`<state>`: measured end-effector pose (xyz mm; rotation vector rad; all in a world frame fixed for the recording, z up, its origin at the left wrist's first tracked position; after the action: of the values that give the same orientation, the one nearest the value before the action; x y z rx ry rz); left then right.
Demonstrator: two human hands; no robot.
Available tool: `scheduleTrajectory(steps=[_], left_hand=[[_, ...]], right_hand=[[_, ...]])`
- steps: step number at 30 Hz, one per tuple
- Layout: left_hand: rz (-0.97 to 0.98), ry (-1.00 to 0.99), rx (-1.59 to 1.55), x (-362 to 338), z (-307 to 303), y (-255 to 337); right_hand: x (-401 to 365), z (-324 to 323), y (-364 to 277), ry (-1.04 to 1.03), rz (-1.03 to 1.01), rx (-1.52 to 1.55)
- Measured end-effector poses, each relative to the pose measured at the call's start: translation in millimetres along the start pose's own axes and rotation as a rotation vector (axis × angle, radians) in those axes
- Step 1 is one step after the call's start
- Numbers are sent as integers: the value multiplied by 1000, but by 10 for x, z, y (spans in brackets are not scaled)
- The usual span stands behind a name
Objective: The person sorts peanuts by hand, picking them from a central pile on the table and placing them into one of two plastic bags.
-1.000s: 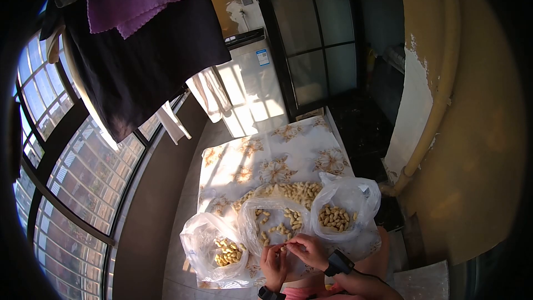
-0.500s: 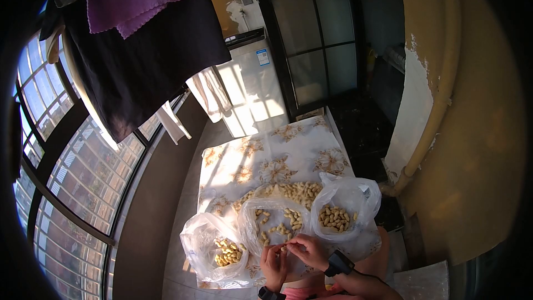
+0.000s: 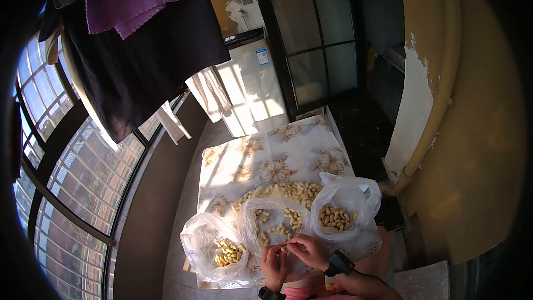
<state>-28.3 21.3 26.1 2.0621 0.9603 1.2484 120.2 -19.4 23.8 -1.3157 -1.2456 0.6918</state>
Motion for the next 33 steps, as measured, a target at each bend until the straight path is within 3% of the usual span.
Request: scheduleTrajectory(steps=[33], left_hand=[[4,-10,-18,35,-31,73]], right_hand=[[1,-6,-23,-14,-21,-14]])
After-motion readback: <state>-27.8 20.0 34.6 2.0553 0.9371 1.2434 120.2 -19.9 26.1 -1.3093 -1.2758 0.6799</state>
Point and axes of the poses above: each hand's wrist, its own x-axis towards the middle knuckle, its own z-axis out of the palm, y = z × x, the point moved 2 cm from there along x, towards the middle knuckle, and after that the axes turned 2 degrees about z, right-handed, at the moved point
